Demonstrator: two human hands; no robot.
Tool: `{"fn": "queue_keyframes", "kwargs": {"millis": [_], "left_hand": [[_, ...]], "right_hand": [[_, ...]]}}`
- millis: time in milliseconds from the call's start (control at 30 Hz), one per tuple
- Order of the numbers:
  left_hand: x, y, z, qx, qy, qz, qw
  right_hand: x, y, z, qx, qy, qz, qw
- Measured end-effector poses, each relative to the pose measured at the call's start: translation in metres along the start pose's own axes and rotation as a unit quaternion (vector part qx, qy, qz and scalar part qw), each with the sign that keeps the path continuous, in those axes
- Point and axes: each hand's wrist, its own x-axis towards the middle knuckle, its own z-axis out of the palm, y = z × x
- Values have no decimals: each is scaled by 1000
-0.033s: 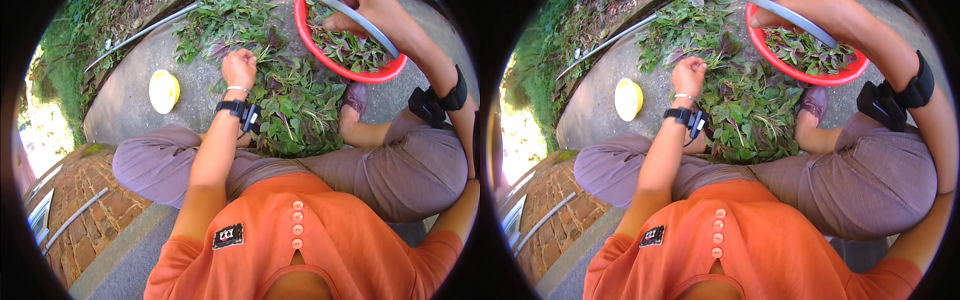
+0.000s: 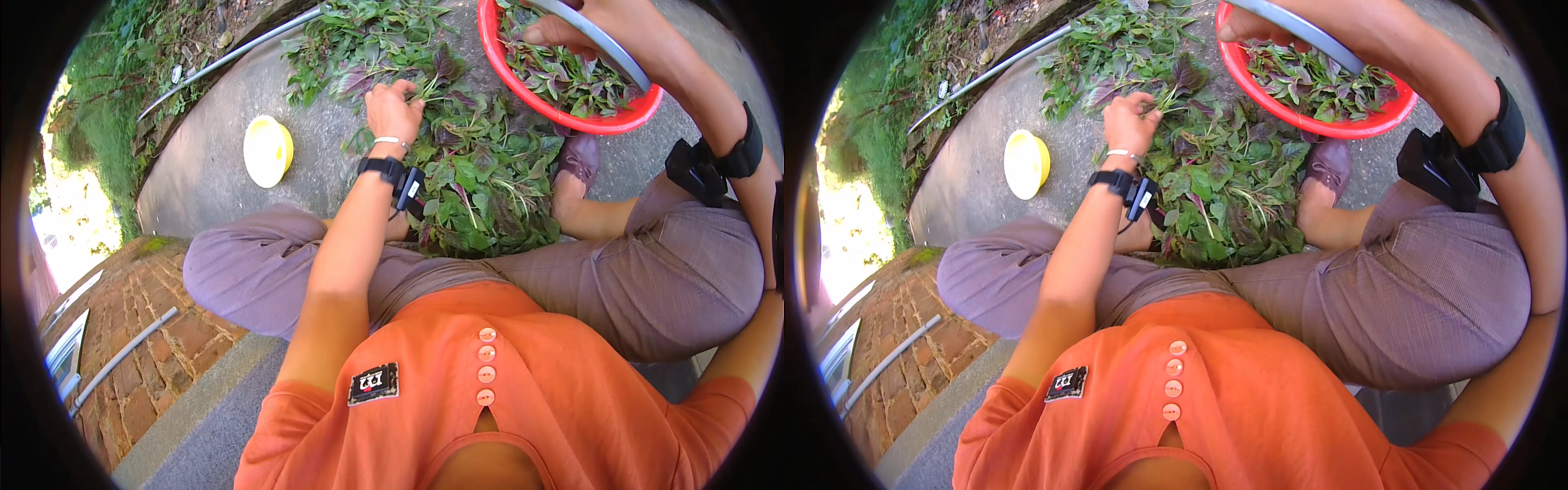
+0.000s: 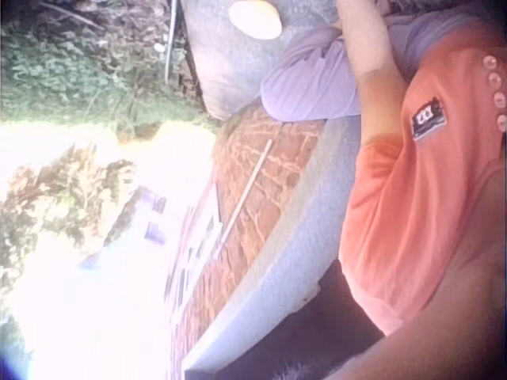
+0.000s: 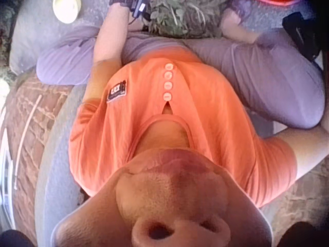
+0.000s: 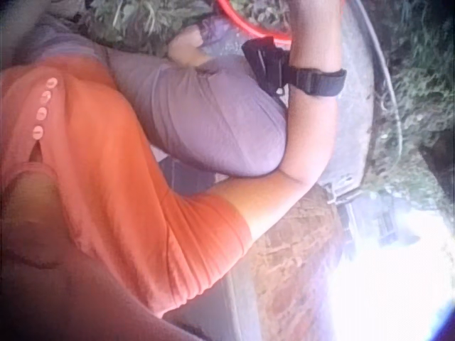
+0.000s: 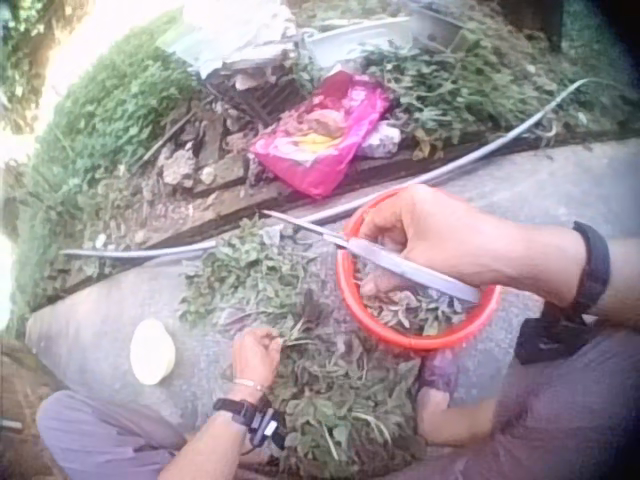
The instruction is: The person trims leaves from plant stems using shears and places the leaves into a red bowl.
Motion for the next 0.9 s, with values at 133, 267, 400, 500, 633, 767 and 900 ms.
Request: {"fn": "queue_keyframes", "kwargs": {"millis": [133,267,400,500,633,767,900], "left_hand": [[17,-3,44,28,13,71,997],[40,-70,25,-257,-13,70,964],[57,-68,-28,-451,-122,-17,884],[57,-66,-47,-509,-130,-35,850],[53,-68,-63,-518,-158,-25,840],[52,-69,-83,-525,-156,-43,836],[51,-63,-103,-582,-153,-51,797]], "right_hand": [[-19,-16,-11,37,39,69,996],[-8,-9,-6,30,11,6,999],[-20,-19,-14,122,46,89,987],[-21,-29,-13,104,53,87,989],[-19,-39,-12,53,39,35,997],[-20,-56,-7,40,33,50,997],[-19,-61,-4,41,18,58,997]]}}
